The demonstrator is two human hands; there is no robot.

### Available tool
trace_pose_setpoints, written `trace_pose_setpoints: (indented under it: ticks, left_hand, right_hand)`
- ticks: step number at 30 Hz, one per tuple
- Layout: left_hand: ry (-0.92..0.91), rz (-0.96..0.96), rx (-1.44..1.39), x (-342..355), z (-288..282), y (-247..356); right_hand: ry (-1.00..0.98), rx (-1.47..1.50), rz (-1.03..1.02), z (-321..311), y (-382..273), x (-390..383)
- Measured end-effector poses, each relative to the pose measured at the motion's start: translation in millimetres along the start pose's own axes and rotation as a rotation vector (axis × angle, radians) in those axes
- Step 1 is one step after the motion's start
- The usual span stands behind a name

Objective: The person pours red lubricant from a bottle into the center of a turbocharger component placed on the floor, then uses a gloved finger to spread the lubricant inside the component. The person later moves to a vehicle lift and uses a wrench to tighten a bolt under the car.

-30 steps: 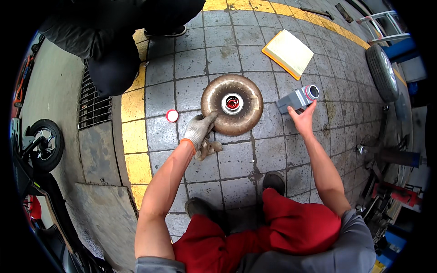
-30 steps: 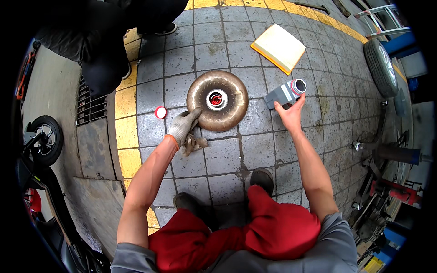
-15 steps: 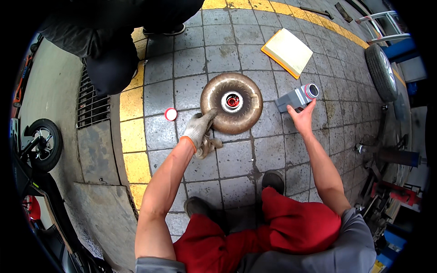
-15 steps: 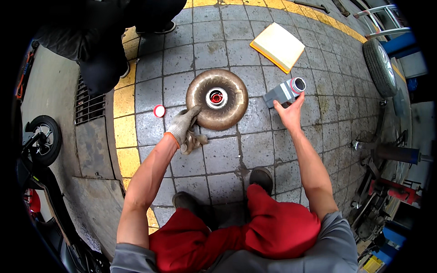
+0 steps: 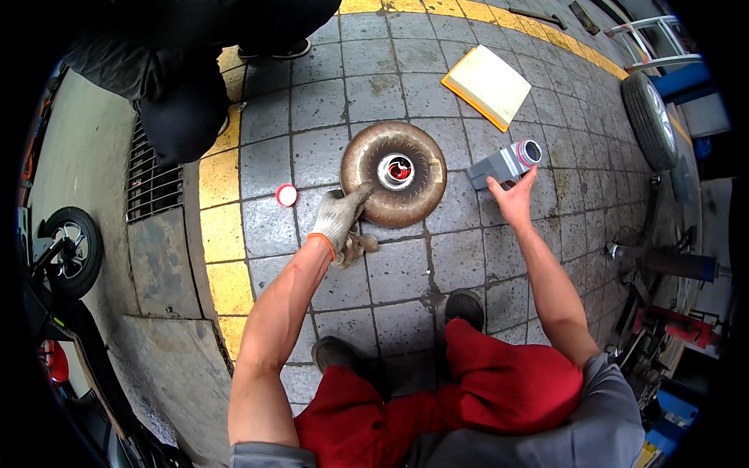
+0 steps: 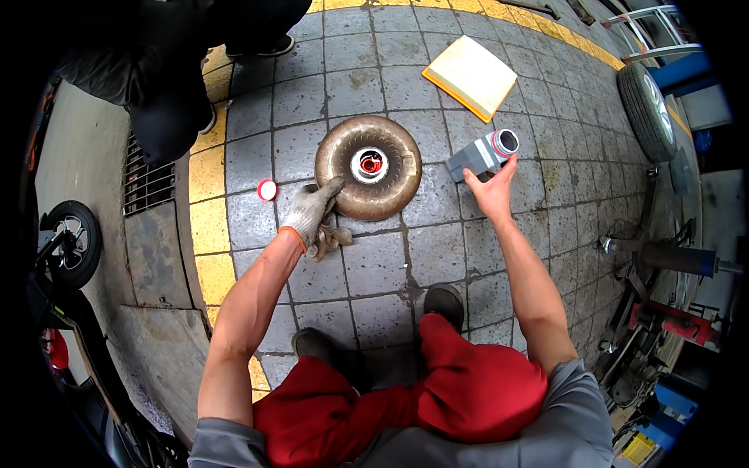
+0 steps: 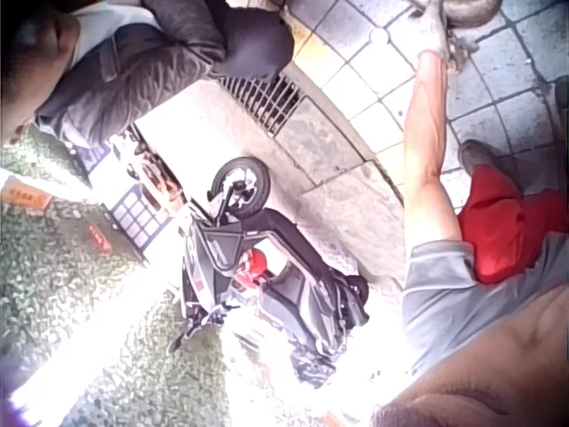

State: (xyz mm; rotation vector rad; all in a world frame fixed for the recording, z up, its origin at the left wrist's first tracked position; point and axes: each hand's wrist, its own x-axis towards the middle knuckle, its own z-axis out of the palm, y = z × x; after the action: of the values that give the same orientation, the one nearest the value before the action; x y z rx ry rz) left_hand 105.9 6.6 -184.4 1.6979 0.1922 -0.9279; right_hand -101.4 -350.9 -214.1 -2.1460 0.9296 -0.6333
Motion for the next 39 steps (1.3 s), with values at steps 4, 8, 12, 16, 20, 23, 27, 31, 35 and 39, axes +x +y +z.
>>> trace_pose_setpoints:
  ticks: [4, 8, 12, 16, 20, 23, 27, 31, 35, 39]
  left_hand:
    - [0.026, 0.030, 0.036, -4.2, 3.5, 5.2]
    - [-0.016, 0.029, 0.050, -10.4, 6.1, 16.7]
    - [-0.003, 0.010, 0.025, -19.3, 7.6, 21.3]
    - [-0.006, 0.040, 0.052, -10.2, 5.2, 16.4]
    - [-0.044, 0.011, 0.069, -17.1, 3.0, 21.2]
    - [-0.055, -0.026, 0.089, -17.6, 0.8, 20.8]
    - [-0.064, 0.005, 0.061, -10.6, -4.1, 11.9]
    - [-0.005, 0.051, 0.130, -5.3, -9.8, 3.7]
    - [0.030, 0.070, 0.194, -5.7, -14.0, -0.8]
    - [0.027, 0.070, 0.200, -4.1, -14.6, -4.0]
  right_hand:
    - [-0.001, -0.009, 0.010, 0.0, -2.9, -2.0]
    - [-0.003, -0.020, -0.004, -1.7, 0.0, -1.4]
    - [-0.006, -0.014, 0.002, -0.6, -2.9, -3.5]
    - [0.002, 0.000, -0.008, 0.1, 2.5, -0.6]
    - [0.004, 0.000, -0.012, -0.1, 7.5, -0.1]
    - [0.006, -0.002, -0.014, 0.2, 7.1, -0.2]
    - [0.008, 0.001, -0.017, 0.9, 1.9, -0.7]
    - [0.008, -0.003, -0.008, -0.3, 1.3, -0.8]
    - [0.001, 0.022, 0.016, -0.7, 0.4, -1.1]
    - [-0.002, 0.015, 0.010, -1.0, -0.5, -1.9]
